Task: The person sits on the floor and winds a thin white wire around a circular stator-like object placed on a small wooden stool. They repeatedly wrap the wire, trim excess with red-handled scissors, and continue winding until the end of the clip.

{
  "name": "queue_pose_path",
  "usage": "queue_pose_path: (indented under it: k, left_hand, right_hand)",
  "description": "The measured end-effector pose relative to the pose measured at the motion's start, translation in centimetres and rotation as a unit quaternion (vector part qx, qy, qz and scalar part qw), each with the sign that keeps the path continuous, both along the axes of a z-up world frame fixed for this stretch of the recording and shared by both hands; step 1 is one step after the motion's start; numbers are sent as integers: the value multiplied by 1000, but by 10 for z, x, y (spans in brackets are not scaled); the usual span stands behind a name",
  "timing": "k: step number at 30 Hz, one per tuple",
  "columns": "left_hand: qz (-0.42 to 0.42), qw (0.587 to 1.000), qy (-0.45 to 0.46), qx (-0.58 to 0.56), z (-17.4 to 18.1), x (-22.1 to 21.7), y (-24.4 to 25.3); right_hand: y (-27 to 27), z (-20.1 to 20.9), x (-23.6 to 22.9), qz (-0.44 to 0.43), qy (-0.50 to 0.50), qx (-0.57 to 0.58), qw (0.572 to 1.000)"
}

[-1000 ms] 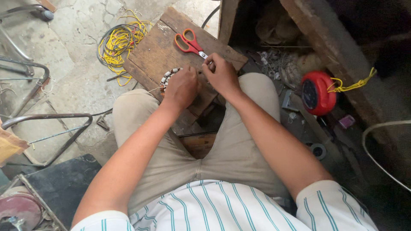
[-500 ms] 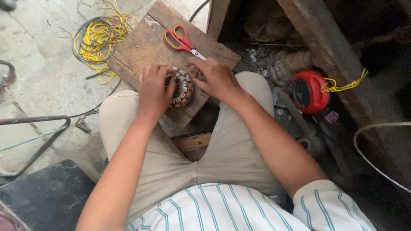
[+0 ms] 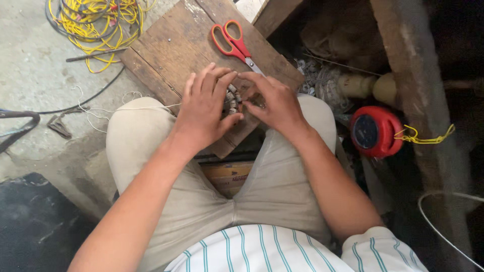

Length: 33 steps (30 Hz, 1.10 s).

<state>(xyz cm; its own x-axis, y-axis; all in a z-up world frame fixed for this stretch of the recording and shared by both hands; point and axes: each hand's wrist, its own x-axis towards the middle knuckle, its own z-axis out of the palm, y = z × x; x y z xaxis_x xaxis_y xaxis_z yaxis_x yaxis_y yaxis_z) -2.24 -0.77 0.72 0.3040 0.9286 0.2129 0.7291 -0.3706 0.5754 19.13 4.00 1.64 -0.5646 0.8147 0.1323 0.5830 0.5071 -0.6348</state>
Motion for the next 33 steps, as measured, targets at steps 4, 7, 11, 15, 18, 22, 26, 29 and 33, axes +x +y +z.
queue_pose_path:
  k: [4, 7, 11, 15, 18, 22, 26, 29, 33]
  left_hand:
    - [-19, 999, 47, -18, -6, 2, 0]
    - [-33, 997, 73, -4, -11, 1, 1]
    - [-30, 998, 59, -16, -13, 0, 0]
    - [-13, 999, 32, -38, -12, 1, -1]
    - [-17, 999, 33, -29, -11, 2, 0]
    - [-14, 999, 34, -25, -12, 3, 1]
    - [-14, 999, 41, -17, -12, 3, 1]
    - [-13, 999, 36, -21, -12, 3, 1]
    - [-13, 999, 35, -18, -11, 1, -1]
  right_hand:
    - [2, 1, 1, -4, -1, -38, 999]
    - [3, 2, 1, -9, -17, -47, 999]
    - [3, 4, 0, -4, -27, -41, 999]
    - [0, 5, 0, -9, -48, -54, 997]
    - [-1, 5, -2, 17, -56, -20, 998]
    - [-2, 4, -2, 25, -89, -3, 996]
    - [-1, 4, 0, 5, -82, -34, 996]
    - [-2, 5, 3, -12, -56, -33, 998]
    - [-2, 4, 0, -1, -58, 16, 998]
